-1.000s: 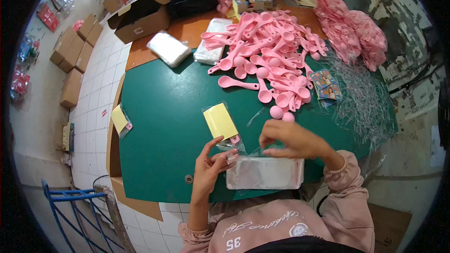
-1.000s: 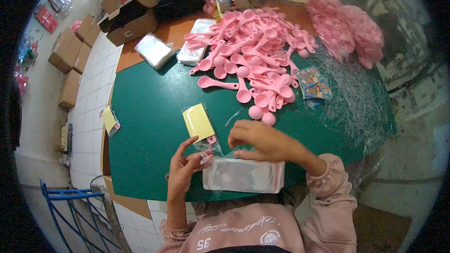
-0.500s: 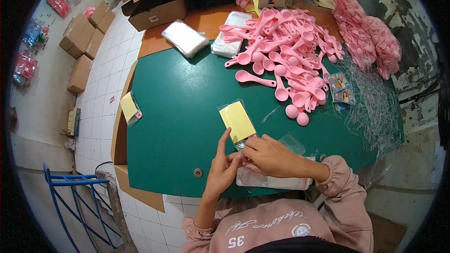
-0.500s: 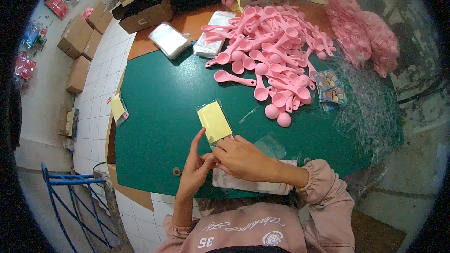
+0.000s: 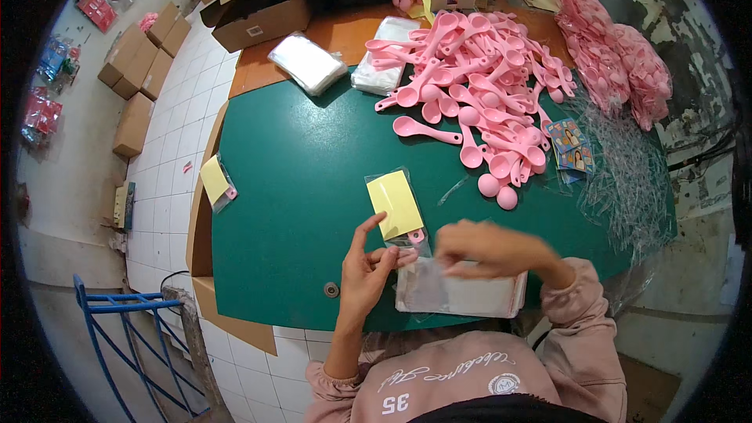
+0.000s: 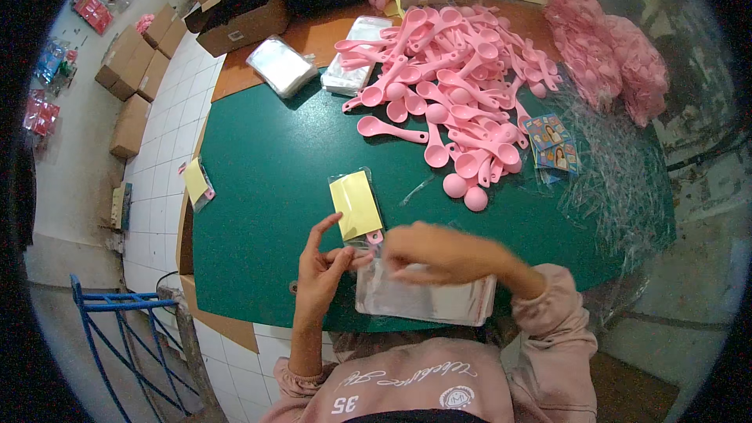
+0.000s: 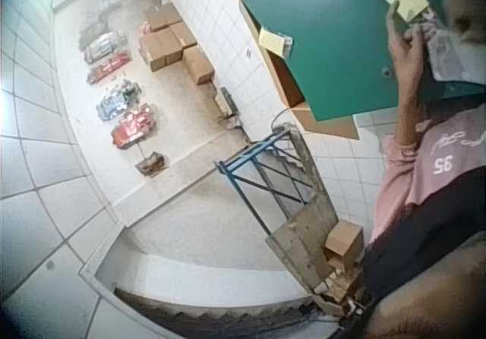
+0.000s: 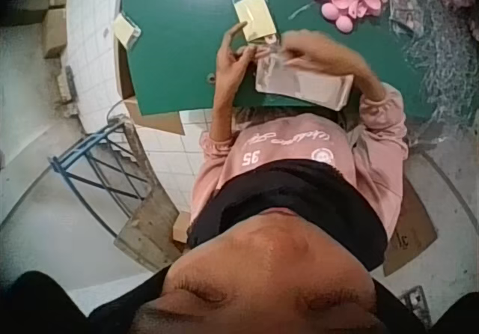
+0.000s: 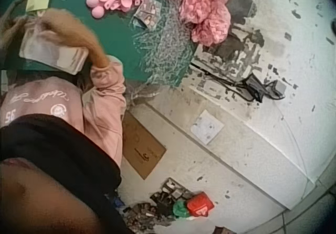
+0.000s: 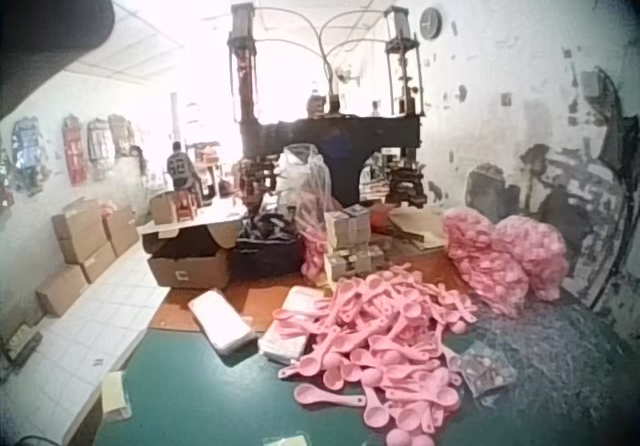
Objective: The person repeatedly picks up pink plastic spoons, places each into a clear plastic bag, inserts a small card, and seals the bag. The person then sets the sealed package aside and repeats the process with additional spoons and bags.
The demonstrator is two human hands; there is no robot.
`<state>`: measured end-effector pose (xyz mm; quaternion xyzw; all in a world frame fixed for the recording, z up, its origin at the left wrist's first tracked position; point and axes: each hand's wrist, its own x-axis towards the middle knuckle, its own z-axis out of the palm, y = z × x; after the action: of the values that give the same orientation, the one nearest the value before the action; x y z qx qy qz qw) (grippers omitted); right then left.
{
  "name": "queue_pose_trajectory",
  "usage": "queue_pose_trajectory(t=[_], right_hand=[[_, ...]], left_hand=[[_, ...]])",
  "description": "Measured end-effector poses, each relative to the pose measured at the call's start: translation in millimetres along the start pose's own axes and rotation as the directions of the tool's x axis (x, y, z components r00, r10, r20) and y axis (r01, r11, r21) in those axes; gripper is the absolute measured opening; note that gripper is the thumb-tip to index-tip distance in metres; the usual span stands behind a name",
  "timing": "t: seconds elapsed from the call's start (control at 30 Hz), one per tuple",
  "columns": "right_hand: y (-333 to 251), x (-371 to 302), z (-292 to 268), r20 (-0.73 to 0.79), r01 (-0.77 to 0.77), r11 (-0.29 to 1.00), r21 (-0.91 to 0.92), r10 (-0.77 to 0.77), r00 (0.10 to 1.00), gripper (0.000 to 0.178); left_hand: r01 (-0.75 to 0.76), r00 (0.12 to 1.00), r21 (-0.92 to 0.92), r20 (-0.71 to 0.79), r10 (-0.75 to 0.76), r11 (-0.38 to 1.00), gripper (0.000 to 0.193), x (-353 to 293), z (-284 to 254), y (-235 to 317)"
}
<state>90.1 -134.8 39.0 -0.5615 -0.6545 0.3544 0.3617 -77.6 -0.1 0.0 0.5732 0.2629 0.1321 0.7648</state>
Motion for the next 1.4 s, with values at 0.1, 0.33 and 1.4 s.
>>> queue_pose_trajectory(t=[0.1,0.33,1.4], right_hand=[[8.1,-52.8,-71.0,-0.102,-0.247,0.953,0.175,0.267,0.958,0.016],[34.3,-150.8,-137.3,-0.808,-0.81,0.378,-0.449,0.214,0.548,0.026],[45.4,14.3,23.0,-0.252,-0.186,0.678,0.711,0.492,0.833,0.013]], left_hand=[[0.048,0.995,-0.043,0.092,-0.044,0.998,0.03,-2.0,-9.0,-1.6],[0.029,0.998,-0.066,0.065,-0.024,0.997,0.019,2.3,1.7,-3.0],[-0.061,0.983,0.401,-0.133,0.123,0.914,0.009,10.3,11.2,-6.6]])
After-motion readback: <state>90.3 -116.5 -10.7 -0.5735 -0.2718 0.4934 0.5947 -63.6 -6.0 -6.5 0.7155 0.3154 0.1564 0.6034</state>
